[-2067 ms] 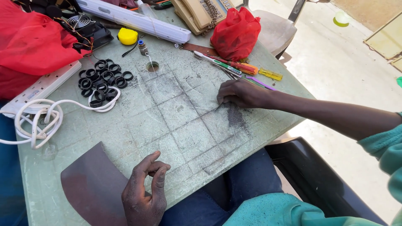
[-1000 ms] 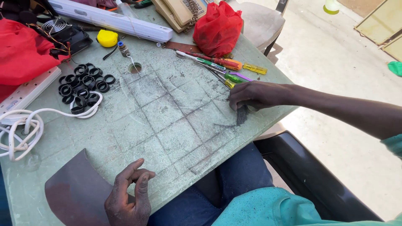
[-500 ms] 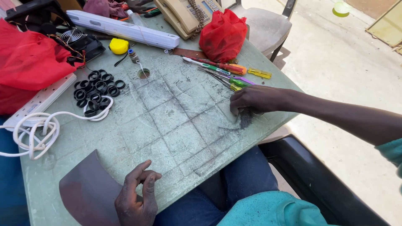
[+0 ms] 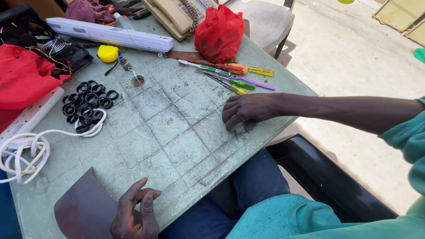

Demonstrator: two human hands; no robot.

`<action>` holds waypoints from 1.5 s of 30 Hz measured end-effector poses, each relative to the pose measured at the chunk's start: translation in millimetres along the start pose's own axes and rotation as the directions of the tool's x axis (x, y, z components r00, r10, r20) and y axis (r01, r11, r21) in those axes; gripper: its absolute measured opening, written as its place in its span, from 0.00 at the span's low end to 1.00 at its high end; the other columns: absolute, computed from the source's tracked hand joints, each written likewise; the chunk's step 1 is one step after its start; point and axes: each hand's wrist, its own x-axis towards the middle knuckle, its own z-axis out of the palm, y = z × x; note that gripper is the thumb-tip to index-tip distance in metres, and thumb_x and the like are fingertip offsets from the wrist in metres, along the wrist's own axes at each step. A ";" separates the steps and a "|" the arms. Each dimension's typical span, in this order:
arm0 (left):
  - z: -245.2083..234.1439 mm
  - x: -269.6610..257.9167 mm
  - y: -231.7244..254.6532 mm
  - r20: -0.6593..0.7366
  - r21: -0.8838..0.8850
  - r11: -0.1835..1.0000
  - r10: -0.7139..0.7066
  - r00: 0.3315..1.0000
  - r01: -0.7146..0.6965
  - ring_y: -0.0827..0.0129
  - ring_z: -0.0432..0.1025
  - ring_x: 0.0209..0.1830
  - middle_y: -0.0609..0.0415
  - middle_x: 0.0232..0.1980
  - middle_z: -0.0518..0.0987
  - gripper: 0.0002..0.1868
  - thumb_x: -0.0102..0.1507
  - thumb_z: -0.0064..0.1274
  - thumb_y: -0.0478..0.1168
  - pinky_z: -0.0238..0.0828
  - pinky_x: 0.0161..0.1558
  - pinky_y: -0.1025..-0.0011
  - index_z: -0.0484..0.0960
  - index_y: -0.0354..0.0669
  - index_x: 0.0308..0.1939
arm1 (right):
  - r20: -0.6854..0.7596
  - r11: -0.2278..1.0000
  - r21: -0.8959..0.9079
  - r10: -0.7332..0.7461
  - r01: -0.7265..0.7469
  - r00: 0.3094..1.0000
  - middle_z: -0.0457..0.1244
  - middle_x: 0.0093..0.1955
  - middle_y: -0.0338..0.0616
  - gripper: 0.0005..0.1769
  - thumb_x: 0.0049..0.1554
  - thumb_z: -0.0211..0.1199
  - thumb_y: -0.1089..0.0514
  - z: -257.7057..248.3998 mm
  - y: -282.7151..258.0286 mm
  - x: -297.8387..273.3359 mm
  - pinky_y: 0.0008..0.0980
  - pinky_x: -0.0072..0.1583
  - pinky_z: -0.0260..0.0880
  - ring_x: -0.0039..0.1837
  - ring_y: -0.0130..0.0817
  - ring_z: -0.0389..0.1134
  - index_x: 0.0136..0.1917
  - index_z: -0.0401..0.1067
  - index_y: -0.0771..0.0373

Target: The person sands a small black ring-shaped object on a piece of sandpaper placed on a table. They then wipe the table surface to remove dust and use a toothbrush to clean the inside of the ring.

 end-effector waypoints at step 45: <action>122.0 110.9 45.8 0.258 0.032 0.948 0.299 0.919 -0.317 0.55 0.75 0.37 0.53 0.37 0.76 0.05 0.69 0.57 0.39 0.75 0.43 0.56 0.85 0.45 0.46 | -0.474 0.533 0.513 0.829 -0.674 0.295 0.59 0.40 0.46 0.04 0.60 0.61 0.60 82.9 -66.8 -13.4 0.41 0.41 0.68 0.42 0.47 0.68 0.47 0.71 0.63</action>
